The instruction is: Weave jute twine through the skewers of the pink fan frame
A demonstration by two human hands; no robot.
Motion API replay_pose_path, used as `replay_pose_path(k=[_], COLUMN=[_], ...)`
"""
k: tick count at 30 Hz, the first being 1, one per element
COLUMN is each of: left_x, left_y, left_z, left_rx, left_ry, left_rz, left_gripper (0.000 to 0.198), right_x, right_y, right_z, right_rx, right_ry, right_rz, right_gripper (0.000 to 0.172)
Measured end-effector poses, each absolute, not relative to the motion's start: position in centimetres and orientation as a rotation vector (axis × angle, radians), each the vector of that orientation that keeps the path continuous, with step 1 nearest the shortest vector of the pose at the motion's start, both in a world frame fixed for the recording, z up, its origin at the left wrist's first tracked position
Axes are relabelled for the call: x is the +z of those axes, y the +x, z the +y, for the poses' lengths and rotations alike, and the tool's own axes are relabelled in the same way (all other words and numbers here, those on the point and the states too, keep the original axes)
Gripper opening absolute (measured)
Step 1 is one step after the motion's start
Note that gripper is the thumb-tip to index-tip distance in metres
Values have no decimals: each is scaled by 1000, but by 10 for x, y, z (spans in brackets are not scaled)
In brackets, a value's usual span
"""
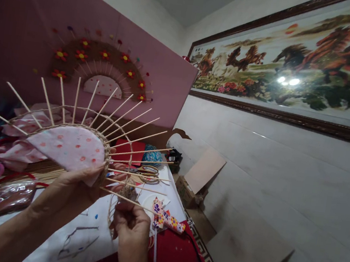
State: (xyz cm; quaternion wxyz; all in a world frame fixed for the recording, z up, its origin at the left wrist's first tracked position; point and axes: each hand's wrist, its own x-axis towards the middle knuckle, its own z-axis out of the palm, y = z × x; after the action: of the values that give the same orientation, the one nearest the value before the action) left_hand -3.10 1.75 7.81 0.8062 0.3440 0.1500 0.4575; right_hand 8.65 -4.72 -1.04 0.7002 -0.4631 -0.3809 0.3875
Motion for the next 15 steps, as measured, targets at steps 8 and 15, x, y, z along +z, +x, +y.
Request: replay_pose_path(k=[8, 15], left_x=[78, 80], left_y=[-31, -32], left_z=[20, 16], left_rx=[930, 937], left_ry=[767, 748], left_rz=[259, 261], left_gripper=[20, 17], right_x=[-18, -13], right_y=[102, 107], right_z=[-43, -46], right_rx=[745, 665], right_ry=[-1019, -1023], right_rz=[-915, -773], right_gripper=[18, 21])
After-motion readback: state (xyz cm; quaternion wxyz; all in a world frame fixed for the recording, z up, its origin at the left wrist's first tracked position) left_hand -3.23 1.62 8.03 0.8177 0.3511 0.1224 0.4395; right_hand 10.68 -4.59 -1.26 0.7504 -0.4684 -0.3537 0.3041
